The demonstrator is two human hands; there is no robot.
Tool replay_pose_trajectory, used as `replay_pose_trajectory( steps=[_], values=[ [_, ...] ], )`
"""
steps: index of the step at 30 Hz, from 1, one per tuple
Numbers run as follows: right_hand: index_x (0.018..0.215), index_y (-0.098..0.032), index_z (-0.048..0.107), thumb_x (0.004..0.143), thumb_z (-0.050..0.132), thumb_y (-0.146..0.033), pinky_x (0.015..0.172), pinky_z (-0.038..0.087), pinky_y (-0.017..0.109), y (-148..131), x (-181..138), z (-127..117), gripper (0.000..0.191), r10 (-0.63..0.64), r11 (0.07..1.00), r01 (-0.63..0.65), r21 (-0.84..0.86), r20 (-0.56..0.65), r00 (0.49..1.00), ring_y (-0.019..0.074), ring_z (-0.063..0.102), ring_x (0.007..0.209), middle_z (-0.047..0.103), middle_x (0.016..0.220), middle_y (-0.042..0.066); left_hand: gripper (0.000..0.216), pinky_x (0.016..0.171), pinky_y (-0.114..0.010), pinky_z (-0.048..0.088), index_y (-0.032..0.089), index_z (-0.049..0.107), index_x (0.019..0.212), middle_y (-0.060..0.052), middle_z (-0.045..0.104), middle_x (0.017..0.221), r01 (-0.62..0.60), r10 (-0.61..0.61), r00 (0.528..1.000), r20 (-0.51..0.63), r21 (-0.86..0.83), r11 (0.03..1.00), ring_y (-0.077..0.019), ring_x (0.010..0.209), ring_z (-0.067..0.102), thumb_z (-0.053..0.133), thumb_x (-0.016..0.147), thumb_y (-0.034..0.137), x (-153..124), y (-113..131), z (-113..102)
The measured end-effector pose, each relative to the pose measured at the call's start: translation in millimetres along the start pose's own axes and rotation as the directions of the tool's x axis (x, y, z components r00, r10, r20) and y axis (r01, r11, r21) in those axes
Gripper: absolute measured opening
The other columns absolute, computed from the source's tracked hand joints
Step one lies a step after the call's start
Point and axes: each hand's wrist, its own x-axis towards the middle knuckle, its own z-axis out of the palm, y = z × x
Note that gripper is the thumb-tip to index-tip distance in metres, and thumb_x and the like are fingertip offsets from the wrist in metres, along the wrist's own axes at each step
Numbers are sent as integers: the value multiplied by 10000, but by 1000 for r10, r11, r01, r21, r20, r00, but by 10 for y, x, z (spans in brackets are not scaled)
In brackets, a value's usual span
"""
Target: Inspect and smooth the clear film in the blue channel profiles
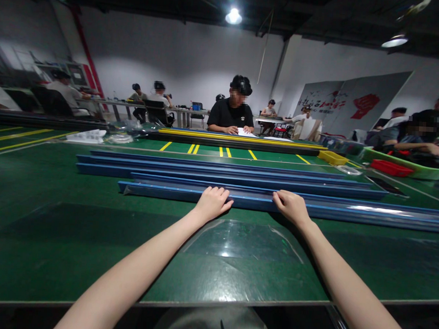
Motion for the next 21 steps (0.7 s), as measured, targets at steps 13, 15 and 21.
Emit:
replay_pose_trajectory(
  steps=[13,15,21],
  values=[
    [522,-175,493,845,293,-339,494,222,226,-6,0,-11,414,8,1000,-8,1,6,1000,95,442,509,539,552,24,303,619,-303,308,152,538,857,-58,588,768,4,-4,1000,5,-9,1000,-190,729,528,358,845,395,4,-3,-1],
    [523,-176,496,843,295,-338,497,225,226,-5,1,-11,411,8,1000,-8,4,4,1000,96,442,509,542,554,25,304,619,-304,310,152,538,856,-57,588,769,4,-4,1000,9,-7,1000,-190,729,528,355,846,395,4,-4,1],
    [526,-179,499,846,284,-341,498,231,229,-2,1,-9,419,-1,1000,1,5,8,1000,102,450,514,545,561,28,310,622,-306,313,151,538,865,-60,590,775,1,0,1000,15,-9,1000,-193,731,528,348,848,396,6,-5,-7]
  ],
)
